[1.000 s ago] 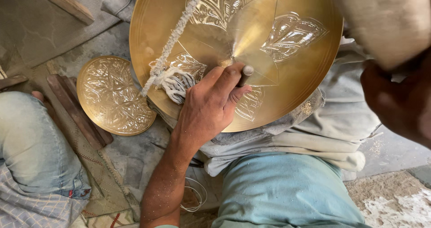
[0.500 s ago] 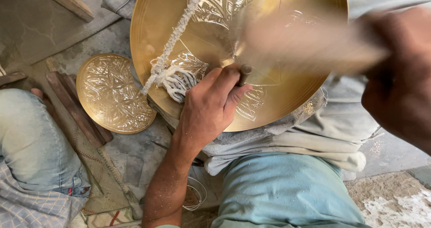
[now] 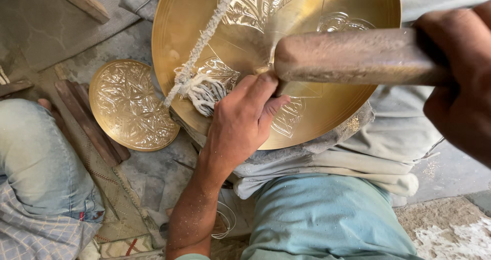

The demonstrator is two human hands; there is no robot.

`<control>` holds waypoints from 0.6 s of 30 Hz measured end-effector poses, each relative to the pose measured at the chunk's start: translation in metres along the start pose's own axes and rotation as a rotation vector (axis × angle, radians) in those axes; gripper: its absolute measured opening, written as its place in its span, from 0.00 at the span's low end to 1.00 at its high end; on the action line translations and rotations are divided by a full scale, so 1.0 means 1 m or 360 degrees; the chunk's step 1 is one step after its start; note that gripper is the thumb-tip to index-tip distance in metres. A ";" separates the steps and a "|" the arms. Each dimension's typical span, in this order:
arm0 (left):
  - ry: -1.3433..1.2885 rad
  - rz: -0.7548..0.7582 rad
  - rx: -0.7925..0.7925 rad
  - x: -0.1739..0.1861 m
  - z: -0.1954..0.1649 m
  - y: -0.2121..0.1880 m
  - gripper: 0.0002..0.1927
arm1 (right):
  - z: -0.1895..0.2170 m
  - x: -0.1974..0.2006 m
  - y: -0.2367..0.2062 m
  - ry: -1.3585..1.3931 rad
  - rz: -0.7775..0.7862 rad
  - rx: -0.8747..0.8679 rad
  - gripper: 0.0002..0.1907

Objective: The person sits on the floor of a workshop holding a small chisel against a large brass plate and strikes it with a wooden mallet, working the chisel along pre-drawn floral lines to deepen the engraved pattern. The person repositions the chisel repeatedly across the plate surface, with other finished engraved brass plates lying nearby.

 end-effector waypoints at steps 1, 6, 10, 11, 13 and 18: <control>-0.0021 -0.0039 0.0011 0.001 0.000 -0.001 0.17 | 0.000 0.000 0.001 -0.0007 0.0002 0.0005 0.24; -0.0325 -0.0207 0.0193 0.006 0.011 -0.007 0.16 | 0.001 0.001 0.002 -0.0047 0.0023 0.0019 0.25; -0.0295 -0.0078 0.0077 -0.001 0.011 -0.009 0.20 | 0.002 0.000 0.003 -0.0091 0.0047 0.0028 0.25; -0.0233 -0.0069 0.0031 -0.003 0.010 -0.009 0.21 | 0.002 0.000 0.003 -0.0093 0.0048 0.0031 0.25; -0.0169 -0.0108 0.0030 -0.004 0.010 -0.010 0.21 | 0.004 0.000 0.006 -0.0109 0.0060 0.0037 0.25; -0.0076 -0.0148 0.0027 -0.007 0.010 -0.012 0.19 | 0.012 -0.003 0.011 -0.0179 0.0096 0.0063 0.25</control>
Point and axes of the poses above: each hand's wrist, its own y-axis towards the middle knuckle, its own x-axis out of the back of the hand, z = x × y, the point moved 7 cm from there along y, towards the middle knuckle, and after that the axes turned 8 degrees about y, right-handed, at the moved point
